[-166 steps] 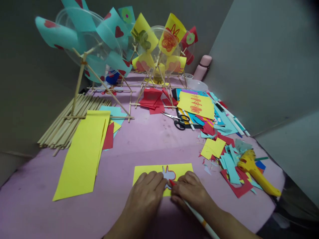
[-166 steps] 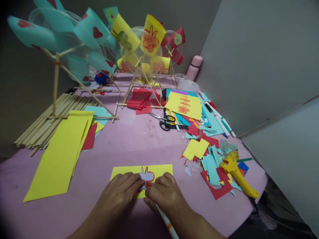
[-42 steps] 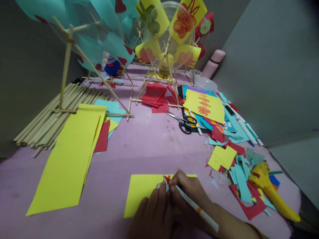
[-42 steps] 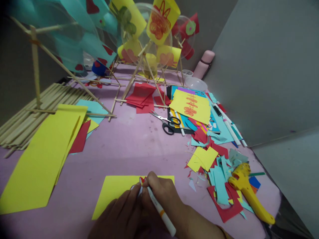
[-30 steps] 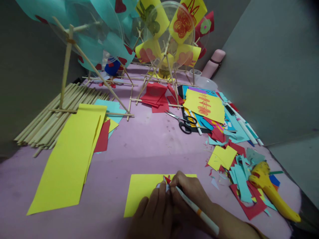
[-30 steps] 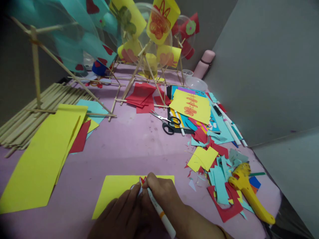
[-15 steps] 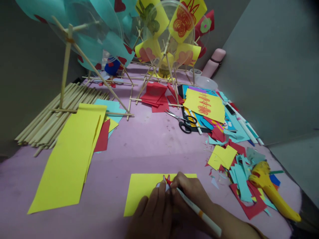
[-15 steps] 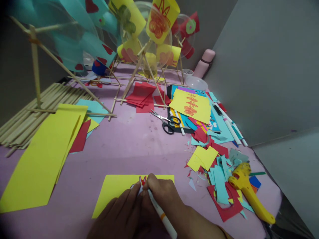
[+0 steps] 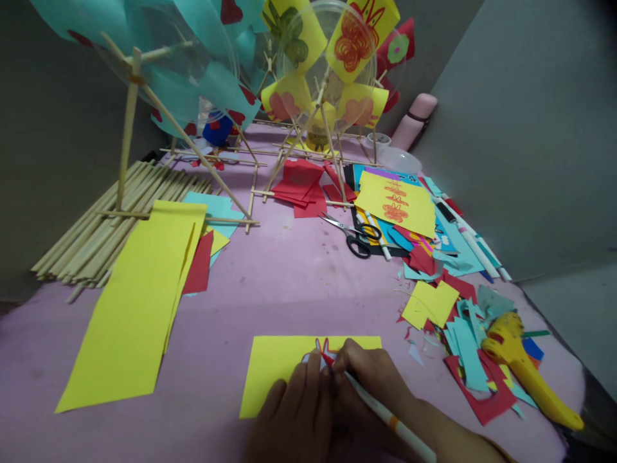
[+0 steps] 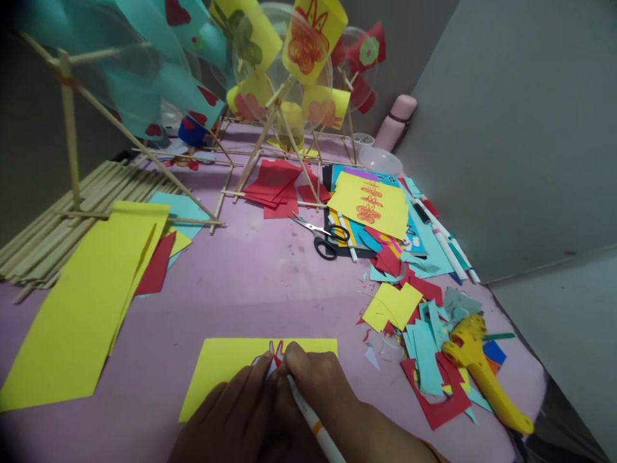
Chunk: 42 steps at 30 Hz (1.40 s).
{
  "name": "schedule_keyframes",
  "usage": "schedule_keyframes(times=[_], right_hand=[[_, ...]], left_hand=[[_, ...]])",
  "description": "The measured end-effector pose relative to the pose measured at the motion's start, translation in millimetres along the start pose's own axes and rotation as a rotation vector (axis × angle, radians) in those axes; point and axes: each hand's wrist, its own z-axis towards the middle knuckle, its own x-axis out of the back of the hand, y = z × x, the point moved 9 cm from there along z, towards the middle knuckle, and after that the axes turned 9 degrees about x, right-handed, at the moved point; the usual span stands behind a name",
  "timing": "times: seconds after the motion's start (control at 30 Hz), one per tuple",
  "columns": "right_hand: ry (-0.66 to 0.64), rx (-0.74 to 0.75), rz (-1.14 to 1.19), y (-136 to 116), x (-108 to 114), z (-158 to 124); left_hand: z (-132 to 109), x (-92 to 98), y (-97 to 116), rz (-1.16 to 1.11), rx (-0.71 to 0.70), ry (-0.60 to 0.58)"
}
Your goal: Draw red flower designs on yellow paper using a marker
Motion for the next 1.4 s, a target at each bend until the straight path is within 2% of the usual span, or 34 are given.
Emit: schedule_keyframes(times=[0.33, 0.43, 0.63, 0.9, 1.03, 1.17, 1.4], right_hand=[[-0.016, -0.057, 0.055, 11, -6, -4], [0.020, -0.067, 0.122, 9, -3, -5], [0.172, -0.068, 0.289, 5, 8, -7], [0.094, -0.159, 0.402, 2, 5, 9], [0.147, -0.157, 0.434, -2, 9, 16], [0.183, -0.161, 0.489, -2, 10, 14], [0.117, -0.135, 0.451, 5, 1, 8]], left_hand=[[-1, -2.0, 0, 0.006, -0.012, -0.018], [-2, -2.7, 1, 0.010, -0.016, -0.020], [0, -1.4, 0, -0.002, -0.001, -0.003], [2, -0.1, 0, -0.002, 0.013, 0.009], [4, 0.9, -1, -0.017, 0.042, 0.017], [3, -0.8, 0, -0.027, 0.039, 0.013], [4, -4.7, -1, -0.066, 0.089, -0.029]])
